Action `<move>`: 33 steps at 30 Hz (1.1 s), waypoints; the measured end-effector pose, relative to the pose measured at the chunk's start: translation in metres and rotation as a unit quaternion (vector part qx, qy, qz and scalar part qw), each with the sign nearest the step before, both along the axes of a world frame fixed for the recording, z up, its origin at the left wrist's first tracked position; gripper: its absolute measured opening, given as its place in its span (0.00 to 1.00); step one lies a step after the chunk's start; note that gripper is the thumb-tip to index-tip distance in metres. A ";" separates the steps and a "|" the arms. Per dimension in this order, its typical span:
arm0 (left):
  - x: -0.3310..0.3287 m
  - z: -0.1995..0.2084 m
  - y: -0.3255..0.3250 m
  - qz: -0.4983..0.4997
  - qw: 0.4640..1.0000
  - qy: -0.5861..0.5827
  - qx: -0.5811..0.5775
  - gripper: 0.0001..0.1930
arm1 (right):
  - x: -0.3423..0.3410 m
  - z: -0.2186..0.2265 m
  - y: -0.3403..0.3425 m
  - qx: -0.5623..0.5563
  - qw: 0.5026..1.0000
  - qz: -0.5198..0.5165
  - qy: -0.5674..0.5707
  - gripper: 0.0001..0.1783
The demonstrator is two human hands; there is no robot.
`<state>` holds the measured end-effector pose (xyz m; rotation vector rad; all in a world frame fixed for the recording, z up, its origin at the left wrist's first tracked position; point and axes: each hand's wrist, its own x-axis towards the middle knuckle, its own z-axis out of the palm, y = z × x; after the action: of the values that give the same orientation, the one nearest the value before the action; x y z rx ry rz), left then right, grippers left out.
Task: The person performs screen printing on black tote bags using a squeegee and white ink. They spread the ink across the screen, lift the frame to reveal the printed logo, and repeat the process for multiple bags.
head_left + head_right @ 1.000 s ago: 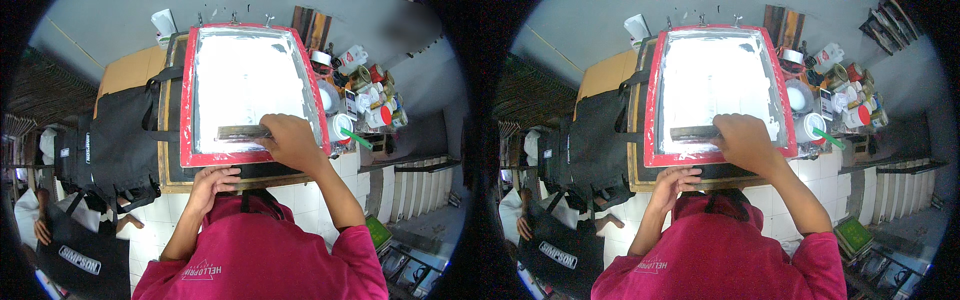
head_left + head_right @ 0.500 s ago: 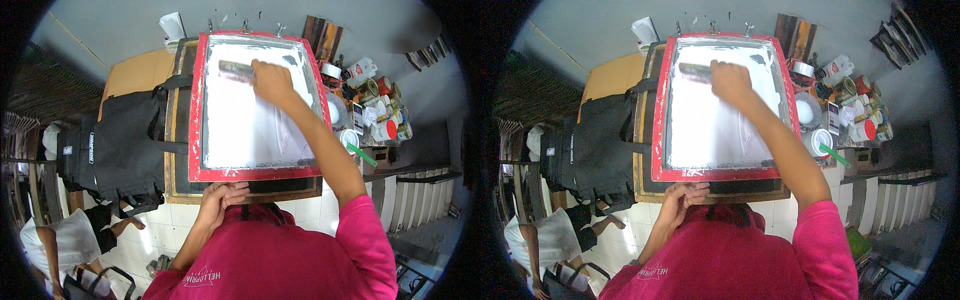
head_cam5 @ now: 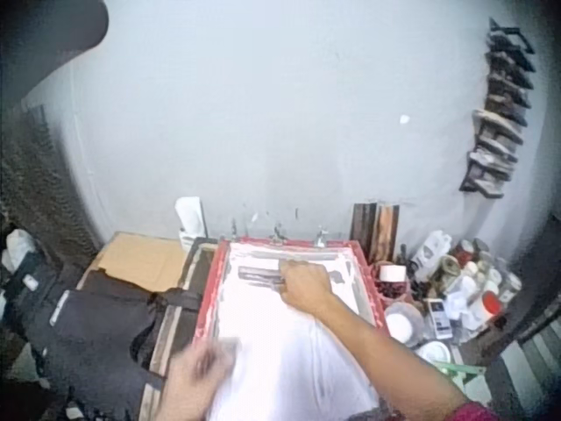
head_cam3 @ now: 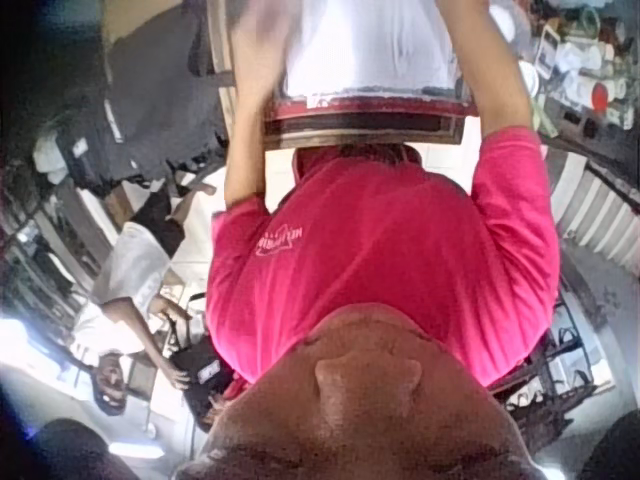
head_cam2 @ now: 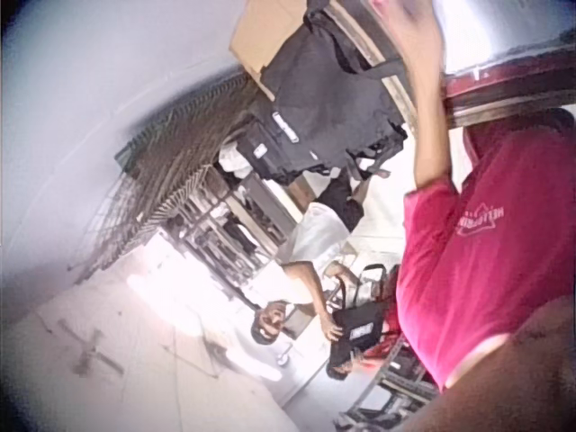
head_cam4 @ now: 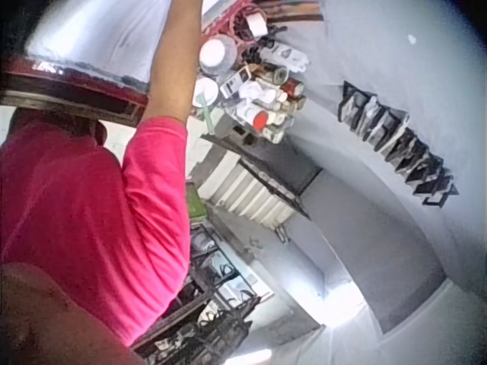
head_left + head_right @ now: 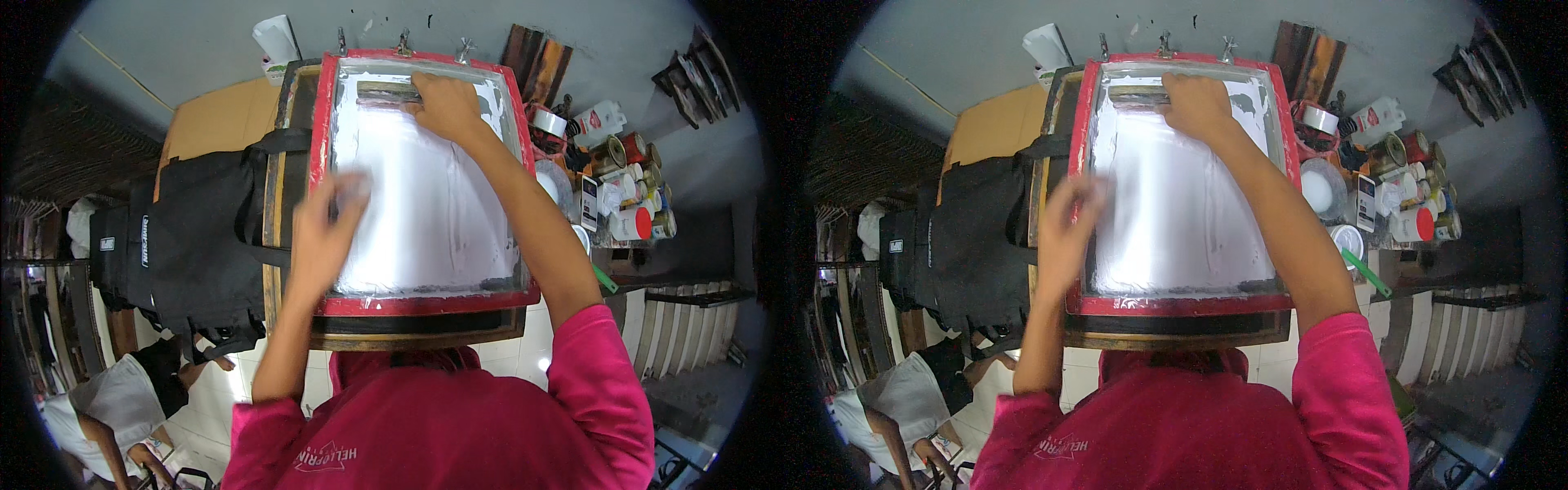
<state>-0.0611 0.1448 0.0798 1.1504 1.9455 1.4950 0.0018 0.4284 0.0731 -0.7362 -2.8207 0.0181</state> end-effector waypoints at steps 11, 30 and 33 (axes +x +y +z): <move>-0.084 -0.015 0.104 -0.056 0.955 0.270 -0.106 0.16 | 0.027 0.000 -0.029 0.015 0.999 0.049 -0.014 0.17; 0.021 -0.021 -0.044 -0.072 0.952 0.290 -0.068 0.15 | 0.135 -0.013 -0.170 -0.003 0.995 0.091 0.044 0.11; 0.039 -0.015 -0.068 -0.082 0.951 0.287 -0.079 0.16 | 0.153 -0.010 -0.196 -0.019 0.995 0.084 0.045 0.11</move>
<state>-0.0222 0.0767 0.0644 1.7638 2.2062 0.9583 0.1547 0.2320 0.0629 -0.4916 -2.7946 0.1295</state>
